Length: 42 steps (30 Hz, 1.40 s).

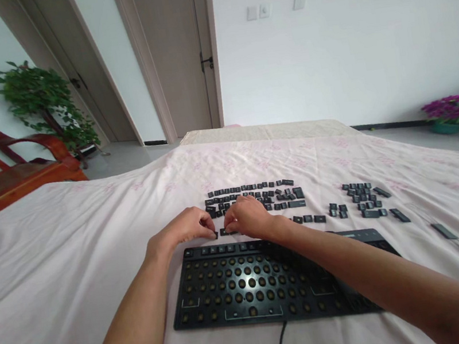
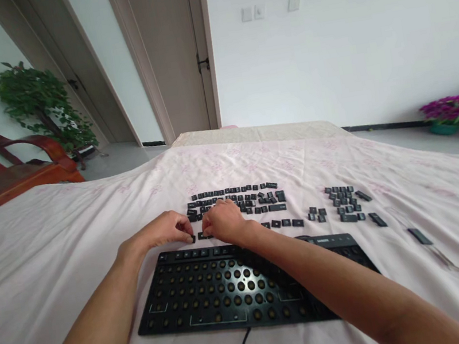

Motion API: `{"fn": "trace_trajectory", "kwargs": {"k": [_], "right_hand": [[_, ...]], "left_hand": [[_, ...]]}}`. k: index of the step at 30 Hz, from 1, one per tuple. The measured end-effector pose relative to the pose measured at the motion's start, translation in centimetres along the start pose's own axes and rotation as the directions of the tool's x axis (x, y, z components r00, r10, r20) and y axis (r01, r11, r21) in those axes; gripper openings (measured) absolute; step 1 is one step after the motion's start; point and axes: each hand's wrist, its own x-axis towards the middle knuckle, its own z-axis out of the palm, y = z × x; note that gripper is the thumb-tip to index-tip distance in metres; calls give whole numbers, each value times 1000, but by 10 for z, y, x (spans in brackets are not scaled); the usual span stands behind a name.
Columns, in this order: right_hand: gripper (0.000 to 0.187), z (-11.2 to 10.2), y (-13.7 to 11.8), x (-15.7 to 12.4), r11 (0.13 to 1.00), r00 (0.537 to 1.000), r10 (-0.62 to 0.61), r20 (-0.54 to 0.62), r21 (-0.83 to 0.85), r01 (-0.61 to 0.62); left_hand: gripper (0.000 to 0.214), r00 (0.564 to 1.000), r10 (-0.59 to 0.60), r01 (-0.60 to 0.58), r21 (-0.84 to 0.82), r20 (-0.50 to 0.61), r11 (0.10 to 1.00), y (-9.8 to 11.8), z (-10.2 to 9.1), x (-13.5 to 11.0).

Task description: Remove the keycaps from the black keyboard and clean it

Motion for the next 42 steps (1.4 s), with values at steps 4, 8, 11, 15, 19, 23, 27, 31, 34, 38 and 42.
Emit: {"fn": "trace_trajectory", "kwargs": {"k": [4, 8, 11, 15, 19, 23, 27, 31, 34, 38, 42], "right_hand": [[11, 1, 1, -2, 1000, 1000, -9, -6, -3, 9], [11, 3, 8, 7, 999, 998, -6, -63, 35, 8], [11, 5, 12, 16, 999, 994, 2, -109, 53, 4], [11, 10, 14, 24, 999, 995, -3, -96, 34, 6], [13, 8, 16, 23, 999, 991, -26, -130, 22, 29], [14, -4, 27, 10, 997, 990, -21, -142, 66, 30], [11, -15, 41, -13, 999, 1000, -3, -30, 52, 5], [10, -17, 49, -30, 1000, 999, -24, 37, 1, 24], [9, -15, 50, -32, 999, 999, -37, 30, -5, 37], [6, -17, 50, -22, 999, 999, 36, -30, 22, -35], [9, -14, 52, -9, 996, 995, 92, -43, 16, -91]], "left_hand": [[22, 998, -11, 9, -20, -65, 1000, -1, -2, 0], [23, 983, -42, 36, -34, -181, 999, -9, -3, 3], [23, 967, -47, 35, -52, -250, 998, -17, -3, 7], [21, 960, -39, 21, -69, -278, 997, -25, -1, 11], [26, 963, -39, 10, -112, -266, 994, -26, -2, 11], [28, 949, -59, 14, -143, -309, 990, -26, -8, 5], [32, 901, -113, 76, -105, -419, 992, -30, -16, -1], [34, 842, -144, 132, -61, -520, 989, -43, -15, 0], [34, 819, -171, 171, -51, -548, 984, -54, -9, 2], [35, 794, -157, 175, -26, -588, 984, -63, -4, 4], [35, 789, -141, 190, 19, -598, 982, -65, -3, 4]]}}
